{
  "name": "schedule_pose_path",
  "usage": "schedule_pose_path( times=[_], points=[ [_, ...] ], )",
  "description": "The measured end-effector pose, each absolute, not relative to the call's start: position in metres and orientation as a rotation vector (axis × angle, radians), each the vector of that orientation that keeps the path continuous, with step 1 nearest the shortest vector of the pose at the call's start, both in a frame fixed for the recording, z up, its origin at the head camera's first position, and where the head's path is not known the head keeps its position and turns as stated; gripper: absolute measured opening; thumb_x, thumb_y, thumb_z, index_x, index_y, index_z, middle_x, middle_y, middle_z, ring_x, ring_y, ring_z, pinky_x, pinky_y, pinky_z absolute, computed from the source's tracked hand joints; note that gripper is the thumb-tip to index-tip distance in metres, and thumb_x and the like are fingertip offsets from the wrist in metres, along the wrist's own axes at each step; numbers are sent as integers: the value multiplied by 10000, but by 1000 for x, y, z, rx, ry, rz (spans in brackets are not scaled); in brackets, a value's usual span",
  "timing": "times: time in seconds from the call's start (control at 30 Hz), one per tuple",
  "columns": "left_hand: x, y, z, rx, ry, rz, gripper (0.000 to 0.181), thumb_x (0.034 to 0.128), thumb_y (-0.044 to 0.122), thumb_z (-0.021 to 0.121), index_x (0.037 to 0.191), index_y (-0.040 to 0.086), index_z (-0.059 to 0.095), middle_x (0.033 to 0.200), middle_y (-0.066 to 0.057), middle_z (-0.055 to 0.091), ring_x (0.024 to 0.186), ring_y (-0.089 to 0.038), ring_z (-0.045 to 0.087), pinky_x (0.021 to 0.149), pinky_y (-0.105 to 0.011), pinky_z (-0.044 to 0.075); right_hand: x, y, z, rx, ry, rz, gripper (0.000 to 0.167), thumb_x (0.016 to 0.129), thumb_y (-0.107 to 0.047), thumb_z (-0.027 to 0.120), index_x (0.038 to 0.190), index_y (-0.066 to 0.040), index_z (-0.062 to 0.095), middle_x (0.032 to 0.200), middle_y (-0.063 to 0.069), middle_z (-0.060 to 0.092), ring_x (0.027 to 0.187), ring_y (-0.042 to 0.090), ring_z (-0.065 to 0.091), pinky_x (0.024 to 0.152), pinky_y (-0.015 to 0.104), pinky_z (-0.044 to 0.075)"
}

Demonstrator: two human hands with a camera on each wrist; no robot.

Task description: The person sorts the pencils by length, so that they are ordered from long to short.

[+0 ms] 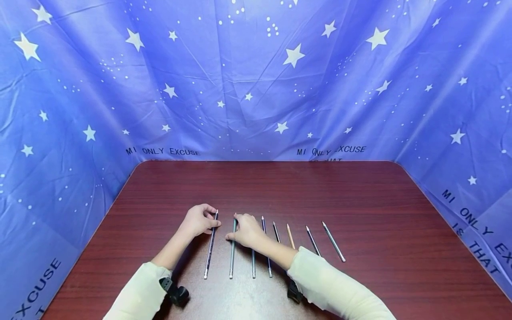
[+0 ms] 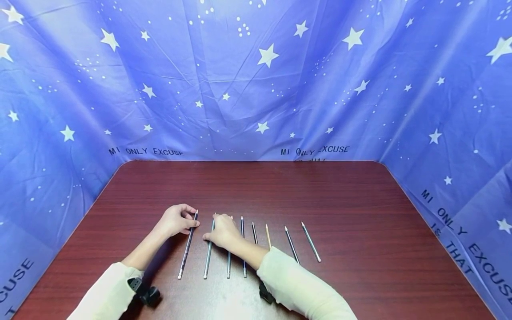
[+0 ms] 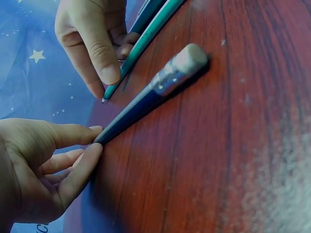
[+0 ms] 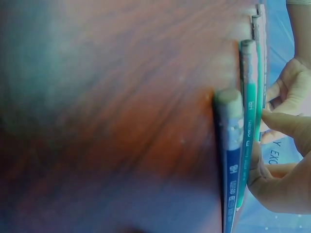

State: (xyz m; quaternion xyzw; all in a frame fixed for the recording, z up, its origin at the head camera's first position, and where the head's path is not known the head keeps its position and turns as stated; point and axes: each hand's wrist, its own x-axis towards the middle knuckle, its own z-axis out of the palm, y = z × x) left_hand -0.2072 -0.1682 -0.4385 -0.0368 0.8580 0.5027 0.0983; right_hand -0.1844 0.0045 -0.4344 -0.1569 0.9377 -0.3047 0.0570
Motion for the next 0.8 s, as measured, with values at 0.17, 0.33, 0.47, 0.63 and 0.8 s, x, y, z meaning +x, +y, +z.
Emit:
schedule_pose_path(
  times=[0.17, 0.33, 0.47, 0.63, 0.8],
  points=[
    [-208, -170, -439, -148, 2485, 1538, 360, 723, -48, 718, 1053, -79, 578, 782, -101, 570, 576, -133, 614, 542, -303, 593, -182, 3, -437, -463, 2840, -934, 758, 682, -288, 822, 1276, 74, 518, 536, -38, 508, 764, 229, 623, 809, 366, 542],
    [-211, -171, -443, -172, 2431, 1592, 377, 729, -47, 709, 1078, -82, 570, 768, -83, 574, 569, -123, 613, 548, -305, 594, -182, 2, -439, -439, 2849, -954, 771, 666, -260, 834, 1281, 74, 512, 511, -60, 488, 584, 96, 486, 939, 389, 508],
    [-212, -172, -445, -158, 2413, 1617, 379, 737, -47, 697, 1090, -88, 565, 764, -81, 585, 580, -123, 618, 547, -309, 594, -181, 3, -440, -439, 2861, -952, 761, 667, -242, 833, 1280, 75, 512, 530, -58, 472, 585, 97, 492, 913, 385, 519],
    [-212, -174, -444, -150, 2391, 1645, 378, 749, -43, 684, 1105, -87, 563, 757, -66, 598, 586, -124, 610, 550, -315, 594, -181, 3, -440, -452, 2869, -967, 751, 669, -210, 828, 1284, 78, 507, 550, -59, 477, 577, 87, 475, 943, 397, 499],
    [-212, -174, -442, -148, 2356, 1669, 400, 764, -27, 679, 1135, -90, 544, 774, -60, 605, 570, -120, 581, 555, -323, 593, -180, 3, -439, -443, 2850, -995, 736, 685, -169, 812, 1299, 79, 490, 548, -49, 505, 536, 64, 466, 1059, 428, 415]
  ],
)
